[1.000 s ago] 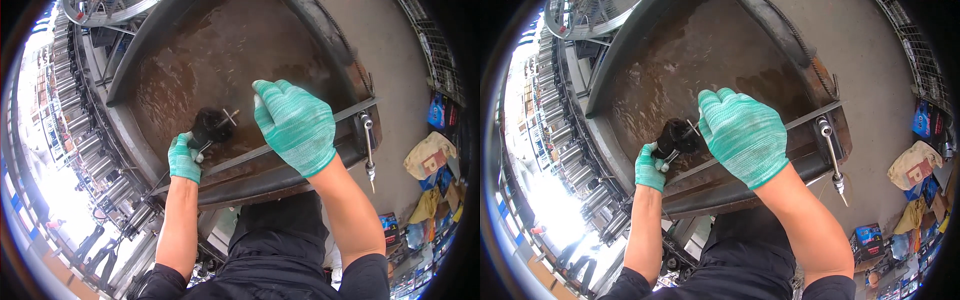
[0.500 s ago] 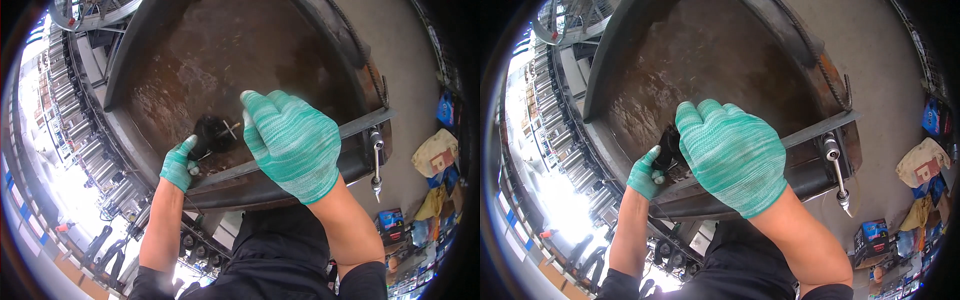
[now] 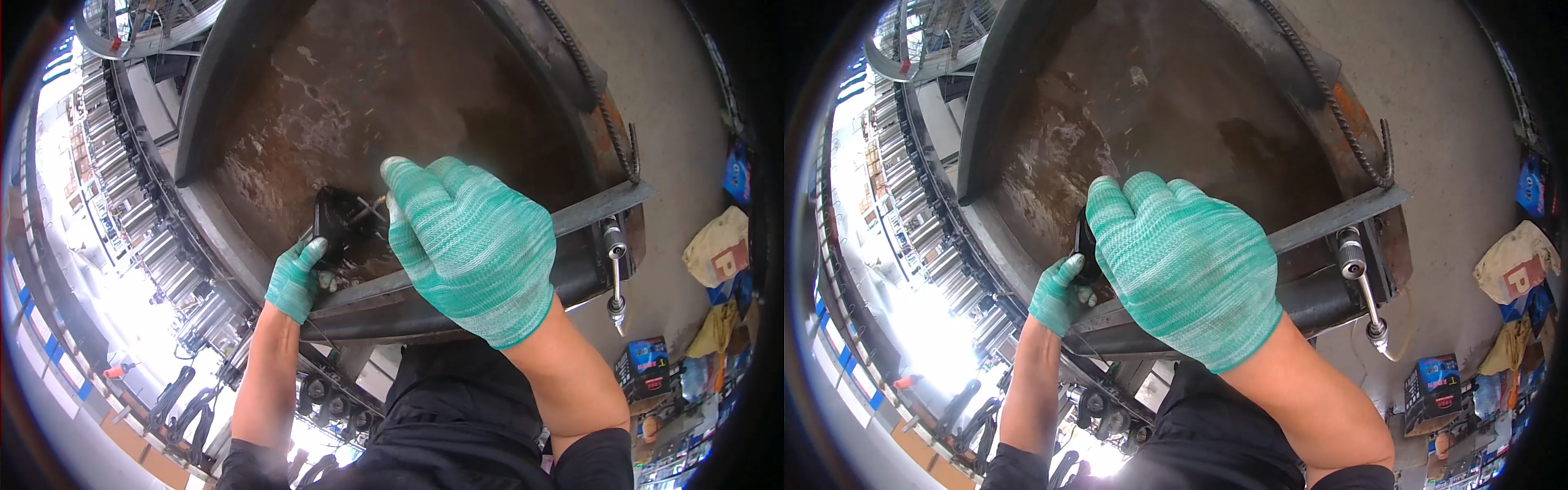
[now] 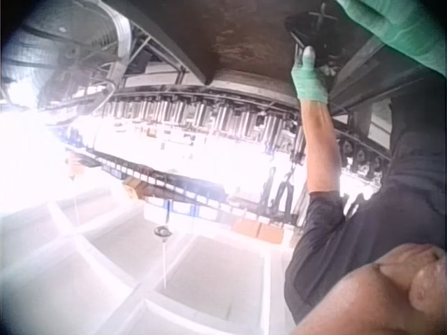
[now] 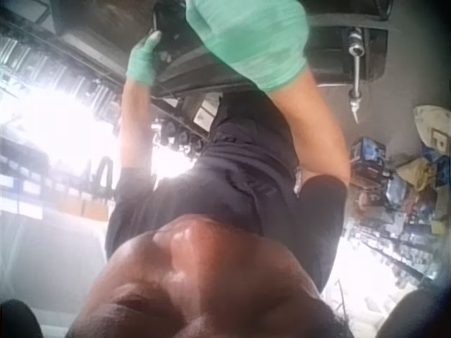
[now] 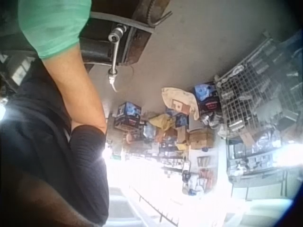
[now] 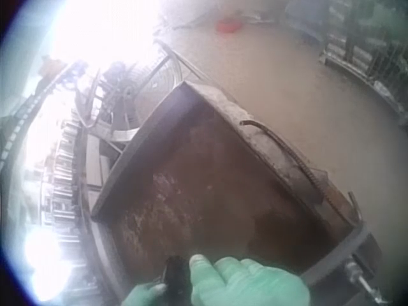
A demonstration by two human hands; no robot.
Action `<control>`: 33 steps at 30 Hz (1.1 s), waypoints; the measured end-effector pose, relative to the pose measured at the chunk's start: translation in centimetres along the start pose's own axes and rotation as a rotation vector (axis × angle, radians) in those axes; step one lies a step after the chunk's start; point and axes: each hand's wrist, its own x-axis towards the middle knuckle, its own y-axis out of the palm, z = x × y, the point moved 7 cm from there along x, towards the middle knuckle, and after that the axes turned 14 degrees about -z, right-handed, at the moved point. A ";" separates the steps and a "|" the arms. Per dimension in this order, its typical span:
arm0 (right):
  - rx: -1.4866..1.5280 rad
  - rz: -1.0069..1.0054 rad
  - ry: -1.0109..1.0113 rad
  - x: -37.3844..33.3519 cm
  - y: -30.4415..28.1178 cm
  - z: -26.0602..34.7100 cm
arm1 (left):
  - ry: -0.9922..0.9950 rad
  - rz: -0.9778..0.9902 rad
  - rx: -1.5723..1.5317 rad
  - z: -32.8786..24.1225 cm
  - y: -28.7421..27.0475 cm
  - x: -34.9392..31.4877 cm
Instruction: The person submerges an electronic pump into a tank of water, rotates it to different sides, and lifts it back out to place it with others on a workbench.
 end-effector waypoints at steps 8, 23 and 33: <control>0.067 0.015 0.093 0.1 -0.3 -0.3 | 0.037 0.005 -0.031 0.1 -0.6 0.7; 0.054 -0.017 0.113 0.2 -0.2 -0.5 | -0.007 0.018 -0.060 0.1 -0.7 1.0; 0.033 -0.007 0.102 0.3 -0.2 -0.4 | 0.003 -0.045 0.113 -4.4 -1.4 2.4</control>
